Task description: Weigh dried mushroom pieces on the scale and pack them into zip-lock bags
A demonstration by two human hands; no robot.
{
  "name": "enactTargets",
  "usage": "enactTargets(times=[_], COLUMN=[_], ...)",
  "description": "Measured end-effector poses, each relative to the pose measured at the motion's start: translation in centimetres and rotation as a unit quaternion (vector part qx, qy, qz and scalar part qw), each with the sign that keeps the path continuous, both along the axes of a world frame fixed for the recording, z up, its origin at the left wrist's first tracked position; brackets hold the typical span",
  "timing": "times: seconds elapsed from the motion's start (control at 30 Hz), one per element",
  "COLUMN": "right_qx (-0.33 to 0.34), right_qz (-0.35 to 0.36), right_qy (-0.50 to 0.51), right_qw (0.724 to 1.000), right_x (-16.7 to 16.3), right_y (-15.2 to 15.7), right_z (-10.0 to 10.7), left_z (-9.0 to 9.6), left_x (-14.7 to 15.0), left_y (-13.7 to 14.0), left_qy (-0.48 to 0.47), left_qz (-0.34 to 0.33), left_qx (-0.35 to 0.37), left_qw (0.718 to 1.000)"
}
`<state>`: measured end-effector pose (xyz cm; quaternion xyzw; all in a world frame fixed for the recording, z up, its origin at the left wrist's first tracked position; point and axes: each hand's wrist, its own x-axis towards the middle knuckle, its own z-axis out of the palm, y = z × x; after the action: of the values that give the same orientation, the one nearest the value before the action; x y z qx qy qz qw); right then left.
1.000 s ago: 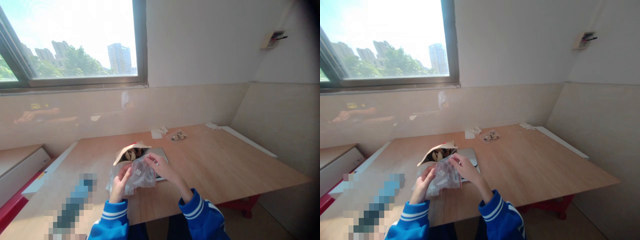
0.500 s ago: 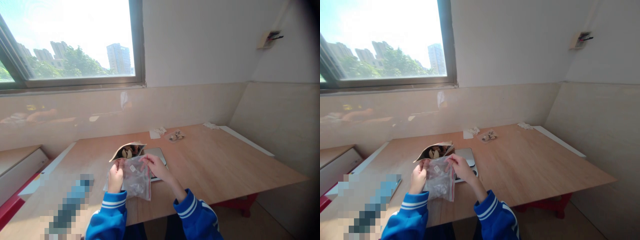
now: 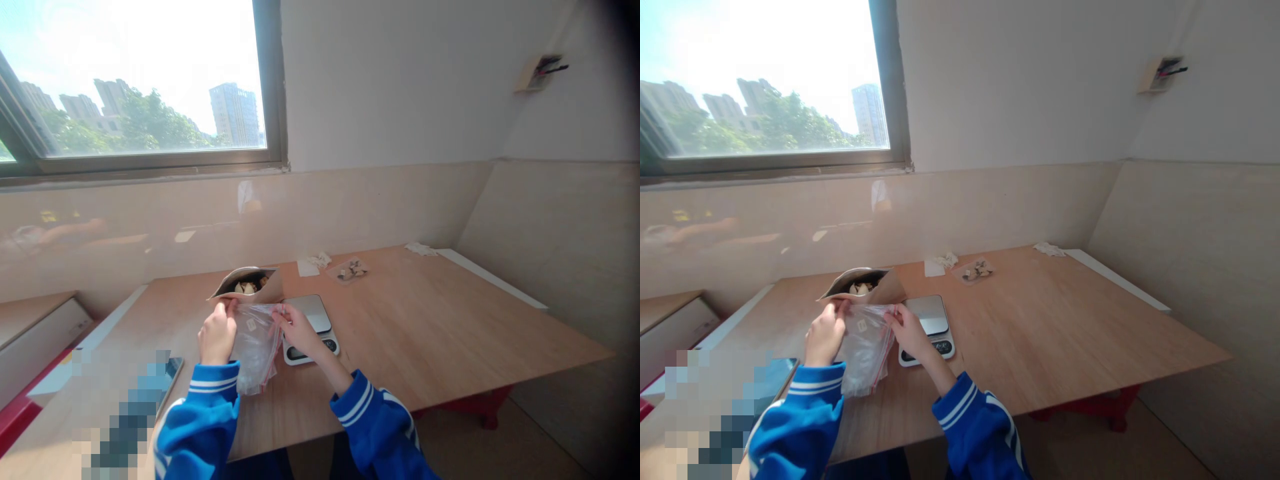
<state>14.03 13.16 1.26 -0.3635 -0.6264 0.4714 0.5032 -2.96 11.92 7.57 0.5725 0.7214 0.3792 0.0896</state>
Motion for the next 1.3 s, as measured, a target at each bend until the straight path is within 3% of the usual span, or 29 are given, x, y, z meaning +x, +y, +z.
enactTargets(times=[0.17, 0.3, 0.4, 0.5, 0.57, 0.67, 0.8, 0.9, 1.0, 1.13, 1.23, 1.3], right_qx=[-0.005, 0.072, 0.139, 0.125, 0.110, 0.068, 0.012, 0.015, 0.036, 0.083, 0.131, 0.174], right_qz=[-0.038, -0.134, -0.263, -0.387, -0.404, -0.407, -0.405, -0.416, -0.422, -0.463, -0.508, -0.527], right_qy=[-0.020, -0.061, -0.135, -0.249, -0.272, -0.329, -0.387, -0.376, -0.352, -0.292, -0.208, -0.068], right_qw=[0.999, 0.986, 0.945, 0.879, 0.867, 0.849, 0.828, 0.828, 0.835, 0.833, 0.826, 0.829], right_x=[-1.5, 0.2, 4.5, 10.1, 13.4, 16.4, 17.5, 17.4, 17.3, 17.3, 16.5, 15.0], right_y=[0.7, 1.8, 4.3, 7.7, 9.6, 11.2, 11.8, 11.9, 11.8, 10.8, 8.2, 5.3], right_z=[-0.5, -1.1, -2.1, -3.5, -4.7, -6.8, -8.9, -9.3, -8.9, -6.6, -3.5, -1.5], left_z=[1.0, -0.6, -2.2, -3.1, -3.2, -3.5, -6.3, -8.9, -9.7, -8.3, -7.1, -6.6], left_x=[-0.9, -2.4, -2.9, -2.2, -1.5, -0.6, -0.3, 0.4, 2.1, 4.5, 5.9, 6.9], left_y=[2.6, 3.5, 2.8, 1.6, 0.8, -0.3, -1.5, -2.2, -2.8, -3.5, -4.2, -4.9], left_qy=[0.071, 0.086, 0.094, 0.106, 0.099, 0.071, 0.055, 0.053, 0.117, 0.154, 0.064, -0.018], left_qz=[0.044, 0.074, 0.086, 0.136, 0.143, 0.088, 0.018, 0.023, 0.050, 0.051, -0.052, -0.148], left_qx=[-0.044, -0.082, -0.072, -0.006, 0.062, 0.099, 0.083, 0.022, 0.012, 0.082, 0.119, 0.130], left_qw=[0.996, 0.990, 0.989, 0.985, 0.983, 0.989, 0.995, 0.998, 0.992, 0.983, 0.989, 0.980])
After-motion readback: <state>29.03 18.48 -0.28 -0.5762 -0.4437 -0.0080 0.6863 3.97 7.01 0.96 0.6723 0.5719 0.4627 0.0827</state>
